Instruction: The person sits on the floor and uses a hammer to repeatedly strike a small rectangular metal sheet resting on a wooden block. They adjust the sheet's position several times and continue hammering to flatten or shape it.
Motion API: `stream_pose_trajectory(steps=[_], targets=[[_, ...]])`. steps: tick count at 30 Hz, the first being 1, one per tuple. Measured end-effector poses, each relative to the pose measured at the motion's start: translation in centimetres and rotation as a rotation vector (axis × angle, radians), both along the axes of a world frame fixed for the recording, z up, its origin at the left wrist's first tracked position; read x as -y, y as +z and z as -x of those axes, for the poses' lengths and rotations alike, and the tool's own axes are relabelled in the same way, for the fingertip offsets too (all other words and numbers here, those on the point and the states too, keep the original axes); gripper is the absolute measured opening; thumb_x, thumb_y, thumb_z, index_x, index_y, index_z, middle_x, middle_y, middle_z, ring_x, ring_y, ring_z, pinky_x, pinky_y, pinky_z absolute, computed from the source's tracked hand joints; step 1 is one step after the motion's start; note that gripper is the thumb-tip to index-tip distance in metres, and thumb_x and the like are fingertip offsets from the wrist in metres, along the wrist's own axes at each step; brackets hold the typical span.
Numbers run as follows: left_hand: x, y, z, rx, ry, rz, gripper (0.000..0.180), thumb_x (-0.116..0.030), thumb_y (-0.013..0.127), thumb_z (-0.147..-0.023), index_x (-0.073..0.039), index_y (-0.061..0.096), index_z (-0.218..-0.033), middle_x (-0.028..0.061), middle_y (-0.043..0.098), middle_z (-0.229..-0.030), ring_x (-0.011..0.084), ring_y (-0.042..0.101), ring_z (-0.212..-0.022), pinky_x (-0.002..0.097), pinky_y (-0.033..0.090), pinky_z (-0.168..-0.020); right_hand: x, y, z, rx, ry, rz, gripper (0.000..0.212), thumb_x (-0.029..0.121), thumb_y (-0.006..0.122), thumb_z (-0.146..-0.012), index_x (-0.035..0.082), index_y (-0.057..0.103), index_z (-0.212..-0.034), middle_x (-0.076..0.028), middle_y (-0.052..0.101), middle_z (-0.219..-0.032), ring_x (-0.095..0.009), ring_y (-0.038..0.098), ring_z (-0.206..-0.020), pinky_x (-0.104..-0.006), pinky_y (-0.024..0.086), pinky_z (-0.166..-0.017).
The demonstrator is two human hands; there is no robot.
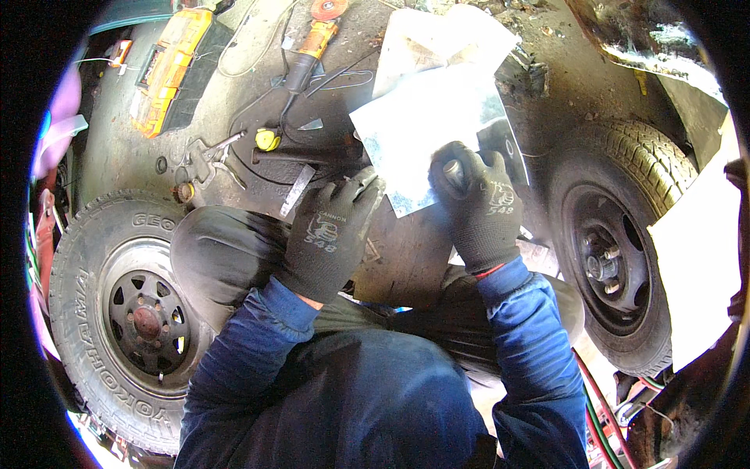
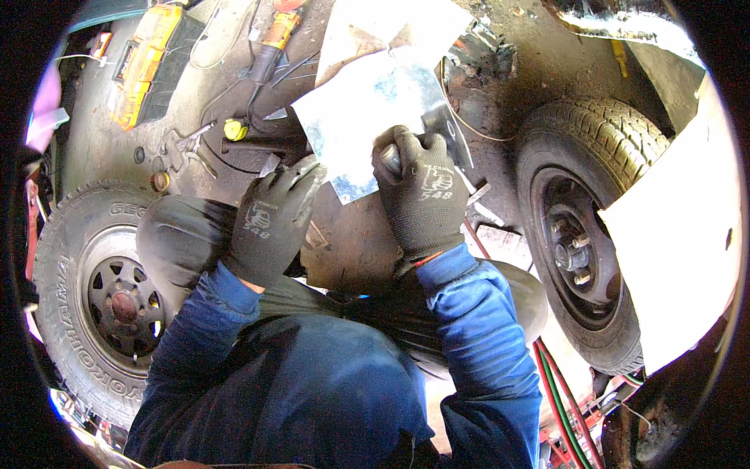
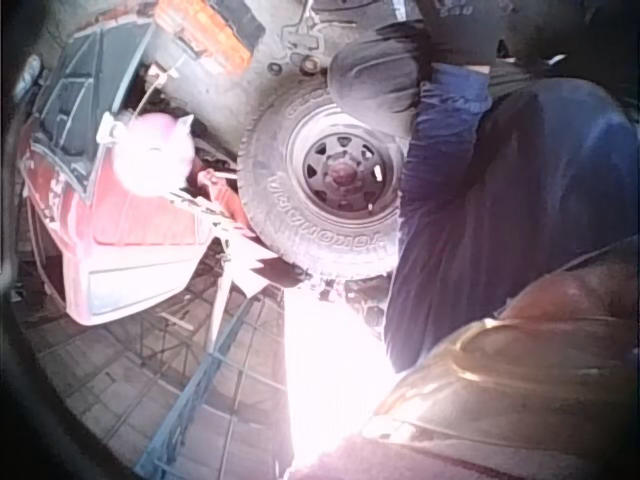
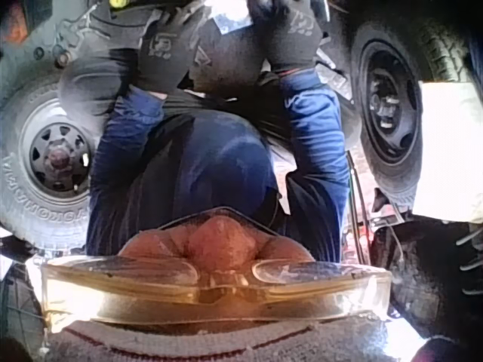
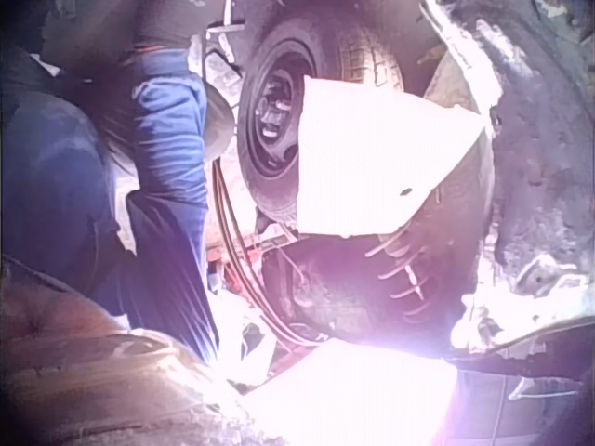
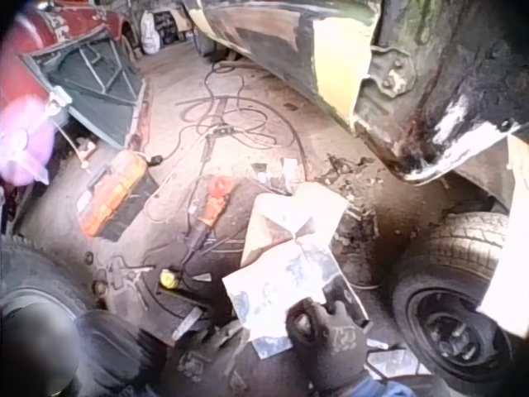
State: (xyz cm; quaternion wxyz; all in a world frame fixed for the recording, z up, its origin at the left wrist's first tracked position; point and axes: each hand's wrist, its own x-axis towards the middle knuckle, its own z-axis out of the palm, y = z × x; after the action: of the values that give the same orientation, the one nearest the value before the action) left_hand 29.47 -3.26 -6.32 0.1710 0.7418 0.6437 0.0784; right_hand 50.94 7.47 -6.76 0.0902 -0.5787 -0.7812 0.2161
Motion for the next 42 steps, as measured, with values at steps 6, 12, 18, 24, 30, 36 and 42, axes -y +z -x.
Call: stream_pose_trajectory(steps=[6,12,18,24,30,36,42], targets=[[0.04,-0.09,0.10,0.011,-0.009,-0.021,0.058,-0.008,0.067,-0.091,-0.006,0.065,-0.149,0.0118,0.065,-0.149,0.0322,0.064,-0.123,0.0463,0.053,-0.108,-0.02,0.13,0.09,-0.007,0.004,-0.006,0.027,0.026,0.084,-0.092,0.023,0.072,-0.116,-0.015,0.070,-0.106,-0.038,0.076,-0.088,-0.0485,0.061,-0.070],[0.13,-0.32,0.15,0.005,-0.009,-0.027,0.056,-0.008,0.067,-0.091,-0.007,0.066,-0.148,0.0108,0.066,-0.149,0.0315,0.065,-0.122,0.0454,0.053,-0.108,0.06,0.10,0.11,-0.018,0.001,-0.007,0.029,0.024,0.085,-0.090,0.022,0.072,-0.117,-0.015,0.070,-0.106,-0.038,0.076,-0.090,-0.0483,0.061,-0.072],[-0.04,-0.10,0.02,0.001,0.000,0.003,0.054,-0.010,0.066,-0.093,-0.007,0.066,-0.148,0.0102,0.065,-0.149,0.0308,0.066,-0.120,0.0457,0.054,-0.106,0.06,0.08,0.13,-0.017,-0.005,-0.017,0.031,0.025,0.085,-0.089,0.022,0.072,-0.117,-0.015,0.070,-0.107,-0.038,0.076,-0.089,-0.0483,0.061,-0.072],[-0.10,0.29,0.07,0.003,0.010,0.055,0.051,-0.012,0.065,-0.099,-0.009,0.066,-0.150,0.0093,0.064,-0.154,0.0314,0.065,-0.128,0.0455,0.053,-0.109,0.00,-0.11,0.17,0.012,0.005,-0.019,0.028,0.026,0.084,-0.091,0.022,0.072,-0.116,-0.015,0.071,-0.107,-0.038,0.076,-0.087,-0.0488,0.061,-0.069],[-0.07,-0.02,0.16,-0.016,-0.006,0.030,0.051,-0.013,0.065,-0.100,-0.009,0.066,-0.150,0.0086,0.063,-0.153,0.0309,0.065,-0.127,0.0452,0.053,-0.109,-0.08,-0.44,-0.02,-0.022,0.021,-0.039,0.026,0.028,0.083,-0.092,0.022,0.073,-0.115,-0.016,0.071,-0.107,-0.038,0.076,-0.087,-0.0488,0.061,-0.069],[0.00,-0.08,0.18,-0.011,-0.002,0.035,0.050,-0.014,0.065,-0.100,-0.009,0.065,-0.150,0.0083,0.063,-0.153,0.0307,0.065,-0.126,0.0453,0.053,-0.107,-0.03,-0.18,-0.01,-0.018,0.019,-0.049,0.025,0.029,0.083,-0.093,0.021,0.073,-0.115,-0.016,0.071,-0.105,-0.038,0.076,-0.087,-0.0487,0.061,-0.069],[-0.09,-0.04,0.14,-0.015,-0.003,0.050,0.051,-0.013,0.065,-0.100,-0.009,0.065,-0.151,0.0086,0.063,-0.153,0.0306,0.065,-0.127,0.0450,0.053,-0.107,-0.18,-0.27,-0.01,-0.018,0.034,-0.010,0.023,0.028,0.083,-0.093,0.022,0.074,-0.113,-0.015,0.071,-0.103,-0.038,0.075,-0.085,-0.0489,0.061,-0.069]])
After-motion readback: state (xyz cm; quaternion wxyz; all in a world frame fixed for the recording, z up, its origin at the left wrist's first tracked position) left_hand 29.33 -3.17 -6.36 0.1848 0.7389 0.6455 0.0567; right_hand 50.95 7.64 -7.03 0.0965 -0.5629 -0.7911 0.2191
